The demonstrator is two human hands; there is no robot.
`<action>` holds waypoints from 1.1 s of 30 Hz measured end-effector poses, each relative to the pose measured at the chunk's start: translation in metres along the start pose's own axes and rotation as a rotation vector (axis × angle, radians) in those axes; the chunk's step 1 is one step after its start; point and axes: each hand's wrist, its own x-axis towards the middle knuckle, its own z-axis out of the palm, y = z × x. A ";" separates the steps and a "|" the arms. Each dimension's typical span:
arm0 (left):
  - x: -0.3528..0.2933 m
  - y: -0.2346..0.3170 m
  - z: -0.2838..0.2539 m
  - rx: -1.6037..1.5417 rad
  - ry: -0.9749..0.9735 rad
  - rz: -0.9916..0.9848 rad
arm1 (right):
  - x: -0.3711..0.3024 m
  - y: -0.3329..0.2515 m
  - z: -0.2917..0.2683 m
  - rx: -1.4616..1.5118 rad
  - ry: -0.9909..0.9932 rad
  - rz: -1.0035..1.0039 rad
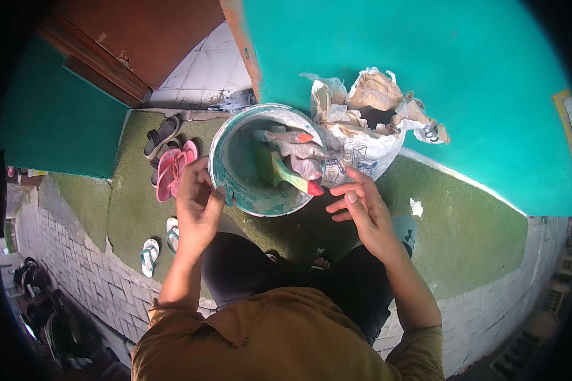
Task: The person carries stacked paint buckets to a doorway, sets them down, and uses a paintbrush to stir green paint in a bucket. They then move to a low wall and continue stirring the paint before returning to the doorway area.
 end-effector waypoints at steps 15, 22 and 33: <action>-0.107 -0.098 0.062 -0.022 -0.236 -0.293 | -0.046 0.058 -0.027 -0.504 0.042 0.404; -0.096 -0.180 0.082 0.177 -0.275 -0.466 | -0.021 0.117 -0.034 -0.829 0.072 0.378; -0.100 -0.242 0.077 0.160 -0.282 -0.388 | 0.020 0.204 -0.024 -0.891 0.097 0.174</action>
